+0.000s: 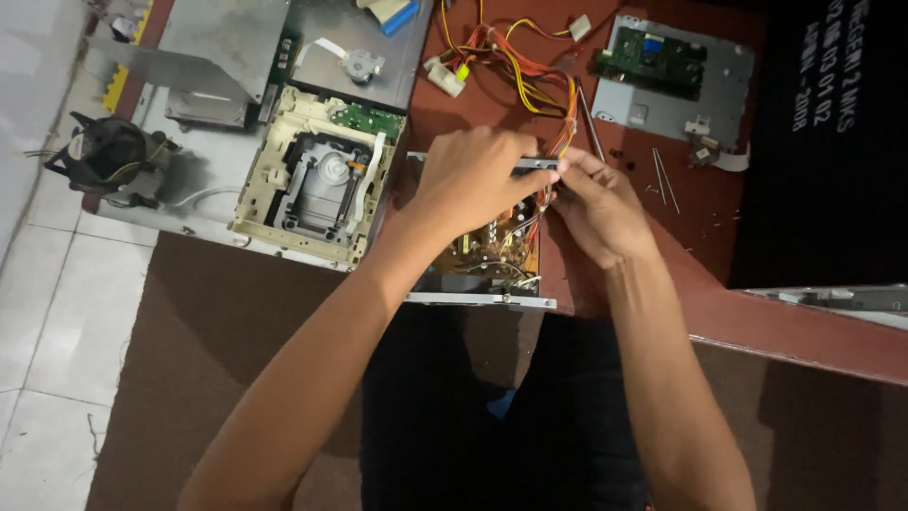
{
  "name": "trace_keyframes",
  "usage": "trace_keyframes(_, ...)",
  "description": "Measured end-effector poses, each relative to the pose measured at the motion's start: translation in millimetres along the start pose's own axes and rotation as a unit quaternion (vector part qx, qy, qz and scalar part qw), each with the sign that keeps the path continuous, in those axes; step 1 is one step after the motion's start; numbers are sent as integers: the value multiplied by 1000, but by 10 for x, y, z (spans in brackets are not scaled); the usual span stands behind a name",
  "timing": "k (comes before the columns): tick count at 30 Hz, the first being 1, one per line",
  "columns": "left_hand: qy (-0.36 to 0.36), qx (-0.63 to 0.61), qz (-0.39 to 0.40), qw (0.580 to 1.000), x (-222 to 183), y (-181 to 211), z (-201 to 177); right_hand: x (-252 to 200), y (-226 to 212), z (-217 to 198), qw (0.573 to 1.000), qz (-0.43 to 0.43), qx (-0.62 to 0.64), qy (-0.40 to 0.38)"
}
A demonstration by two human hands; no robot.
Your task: Disassembling a computer power supply unit and managing internal cables on a workbench.
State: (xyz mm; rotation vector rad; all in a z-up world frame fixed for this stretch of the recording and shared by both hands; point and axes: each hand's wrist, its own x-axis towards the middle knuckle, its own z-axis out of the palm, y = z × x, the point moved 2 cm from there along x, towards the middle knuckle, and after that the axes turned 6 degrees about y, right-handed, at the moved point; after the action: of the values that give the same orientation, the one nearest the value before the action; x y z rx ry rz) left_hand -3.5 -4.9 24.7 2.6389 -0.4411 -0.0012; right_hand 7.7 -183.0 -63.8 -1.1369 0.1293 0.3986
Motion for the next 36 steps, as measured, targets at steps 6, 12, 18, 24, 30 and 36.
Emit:
trace_keyframes(6, -22, -22, -53, 998, 79, 20, 79, 41, 21, -76, 999, 2, -29, 26)
trace_keyframes(12, -26, 39, -55, 997, 62, 138, 252, 73, 104, -138, 998, 18, 55, 0)
trace_keyframes(18, 45, 19, -11, 999, -98, 132, 258, -123, 8, 29, 993, 31, 110, -35)
trace_keyframes(24, 129, 12, 43, 991, -171, 51, 215, -164, 20, 85, 997, -31, 6, -65)
trace_keyframes(30, 197, -16, 90, 976, -199, -127, 297, -78, 91, 16, 991, -65, -85, -75)
trace_keyframes(36, 150, -56, 45, 986, -207, -96, 169, -33, 120, 46, 990, -78, -84, -83)
